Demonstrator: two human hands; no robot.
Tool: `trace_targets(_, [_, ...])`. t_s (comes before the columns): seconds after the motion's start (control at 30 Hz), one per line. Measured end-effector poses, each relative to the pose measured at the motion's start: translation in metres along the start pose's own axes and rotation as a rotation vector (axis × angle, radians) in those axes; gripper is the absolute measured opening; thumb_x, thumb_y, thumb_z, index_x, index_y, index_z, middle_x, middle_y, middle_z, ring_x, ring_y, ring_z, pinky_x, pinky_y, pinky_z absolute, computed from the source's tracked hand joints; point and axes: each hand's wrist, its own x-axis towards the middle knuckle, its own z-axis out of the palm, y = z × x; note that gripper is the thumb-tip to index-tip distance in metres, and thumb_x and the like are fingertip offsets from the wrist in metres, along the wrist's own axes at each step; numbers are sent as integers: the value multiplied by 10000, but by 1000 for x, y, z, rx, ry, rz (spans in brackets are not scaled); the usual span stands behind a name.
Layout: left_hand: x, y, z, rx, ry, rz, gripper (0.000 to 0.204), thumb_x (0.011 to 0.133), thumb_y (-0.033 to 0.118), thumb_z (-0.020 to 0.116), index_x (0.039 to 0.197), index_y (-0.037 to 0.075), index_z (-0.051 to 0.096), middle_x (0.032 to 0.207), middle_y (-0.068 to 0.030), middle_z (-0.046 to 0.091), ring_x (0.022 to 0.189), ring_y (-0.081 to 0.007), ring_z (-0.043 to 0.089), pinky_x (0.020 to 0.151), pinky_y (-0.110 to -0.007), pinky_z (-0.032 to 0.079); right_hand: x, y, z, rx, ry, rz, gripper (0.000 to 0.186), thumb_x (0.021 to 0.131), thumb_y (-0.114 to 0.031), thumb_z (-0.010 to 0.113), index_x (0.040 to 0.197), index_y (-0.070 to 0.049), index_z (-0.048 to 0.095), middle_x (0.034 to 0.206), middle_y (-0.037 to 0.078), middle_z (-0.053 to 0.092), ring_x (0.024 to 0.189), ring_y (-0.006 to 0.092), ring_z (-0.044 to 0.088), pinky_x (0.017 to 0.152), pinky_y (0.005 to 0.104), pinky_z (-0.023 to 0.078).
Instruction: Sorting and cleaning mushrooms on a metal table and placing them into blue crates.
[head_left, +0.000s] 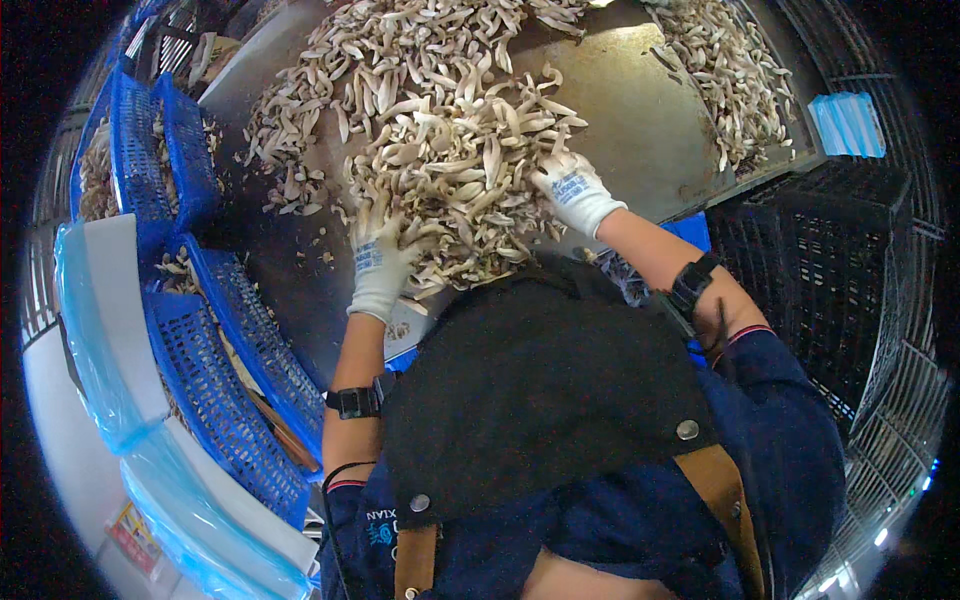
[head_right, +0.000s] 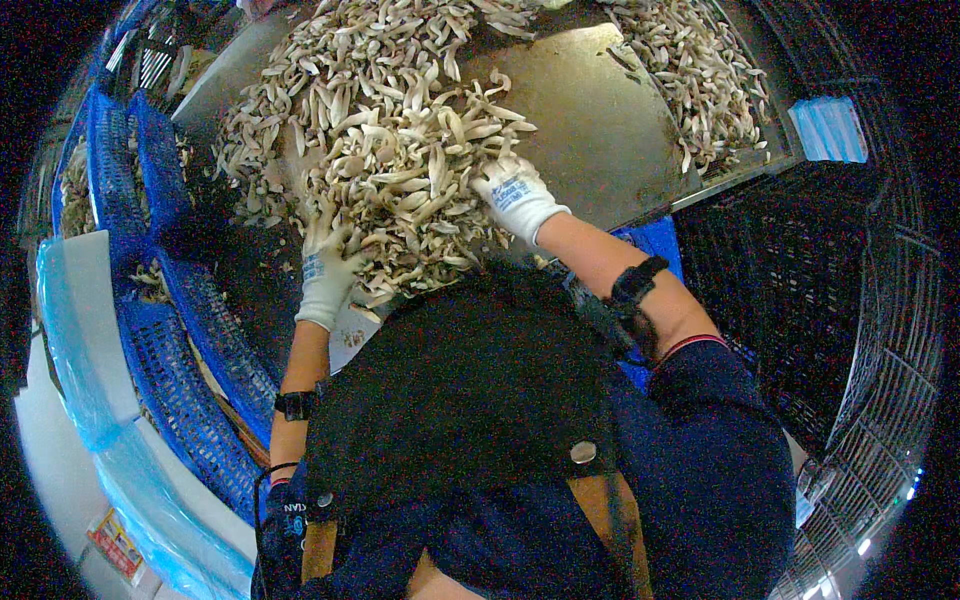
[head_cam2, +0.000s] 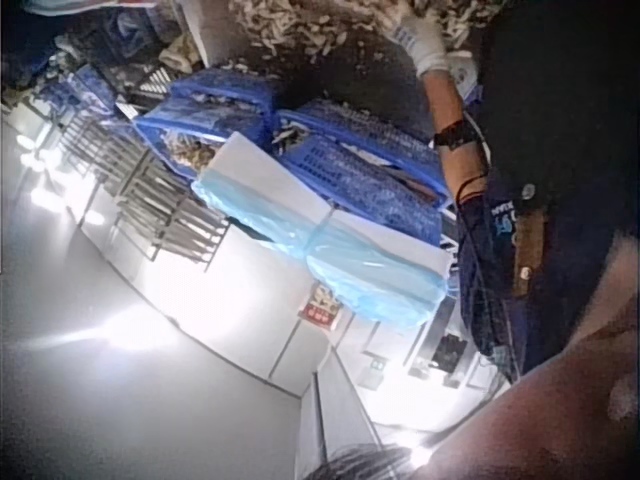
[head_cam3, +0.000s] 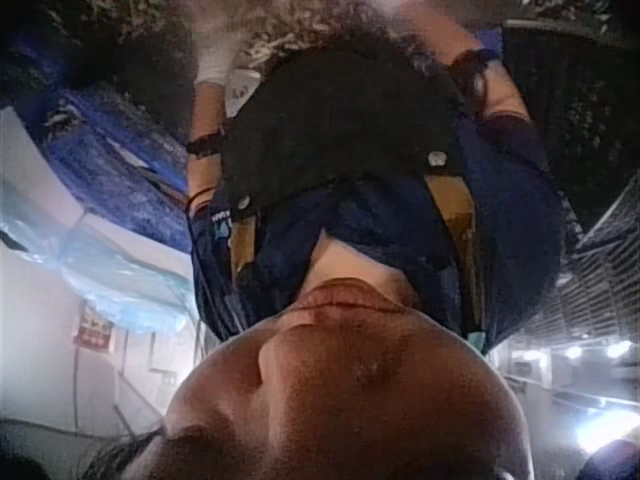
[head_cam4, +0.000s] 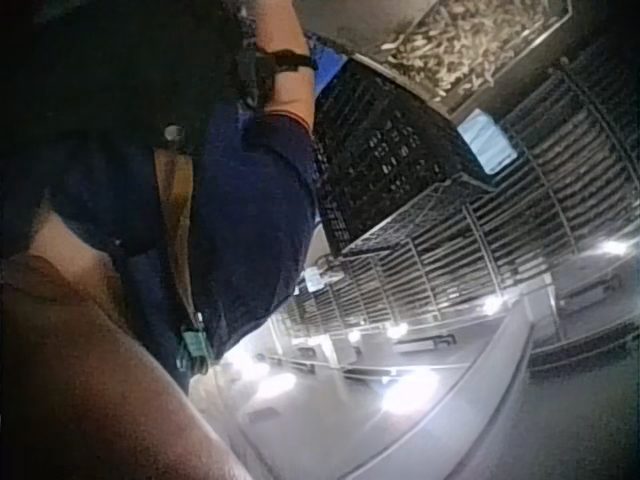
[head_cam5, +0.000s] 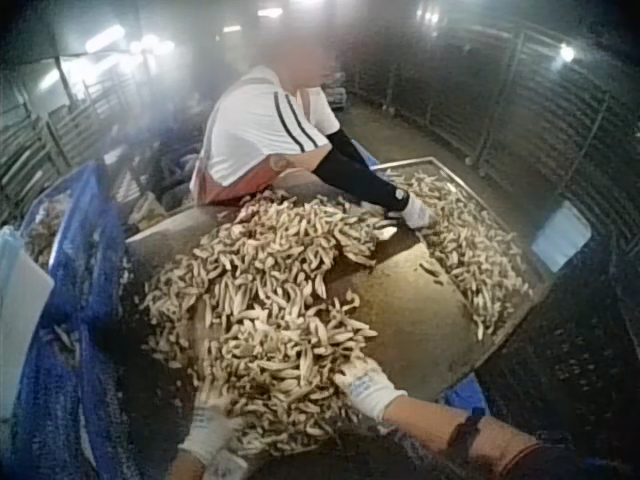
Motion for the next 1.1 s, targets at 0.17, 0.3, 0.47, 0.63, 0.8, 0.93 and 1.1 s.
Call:
trace_targets(0.17, [5, 19, -29, -603, -81, -403, 365, 800, 279, 680, 1057, 25, 626, 1052, -151, 639, 956, -294, 594, 883, -357, 446, 17, 19, -35, 117, -155, 150, 288, 871, -239, 505, 1104, -97, 598, 1074, 154, 620, 1039, 303, 587, 897, 407, 453])
trace_targets(0.3, [28, 58, -18, -449, -193, -123, 335, 846, 258, 622, 1086, 25, 598, 898, -161, 638, 836, -287, 615, 787, -367, 477, 41, 1, -32, 335, 271, -126, 315, 780, -111, 568, 1091, -61, 575, 1033, 191, 587, 952, 353, 590, 834, 420, 470])
trace_targets(0.47, [48, 76, 42, 35, -342, 74, 387, 812, 289, 626, 1091, 30, 560, 1182, -180, 554, 998, -362, 586, 848, -440, 477, 75, -27, -34, 8, -158, -116, 253, 799, -95, 565, 1049, -69, 592, 1118, 209, 557, 1020, 337, 595, 868, 405, 483])
trace_targets(0.63, [26, 73, 12, -190, -540, -179, 299, 808, 246, 640, 1033, 62, 570, 931, -142, 631, 828, -291, 622, 800, -370, 487, 36, 12, -27, 404, -147, -40, 395, 751, -121, 620, 1130, -37, 546, 1162, 241, 537, 1061, 350, 561, 906, 374, 448])
trace_targets(0.8, [30, 71, -3, -1175, -117, -355, 302, 826, 194, 686, 1024, -6, 578, 924, -48, 643, 820, -121, 577, 741, -280, 472, 13, -9, -26, 1780, -168, 136, 452, 841, -170, 654, 1228, 10, 502, 1134, 54, 574, 1011, 131, 516, 915, 286, 409])
trace_targets(0.93, [51, 77, -9, -1094, -290, -265, 319, 793, 141, 705, 1065, 13, 599, 967, -34, 645, 824, -115, 577, 751, -276, 475, 16, -43, -40, 1828, -185, 104, 416, 846, -86, 643, 1227, 3, 503, 1030, 30, 607, 902, 87, 570, 792, 244, 474])
trace_targets(1.1, [42, 79, -22, -1114, -384, -384, 326, 817, 155, 688, 1103, 21, 604, 969, -39, 648, 787, -124, 598, 716, -274, 487, 9, -26, -28, 1711, -271, 209, 411, 837, -88, 645, 1210, 17, 509, 995, 18, 602, 868, 80, 568, 771, 237, 474])
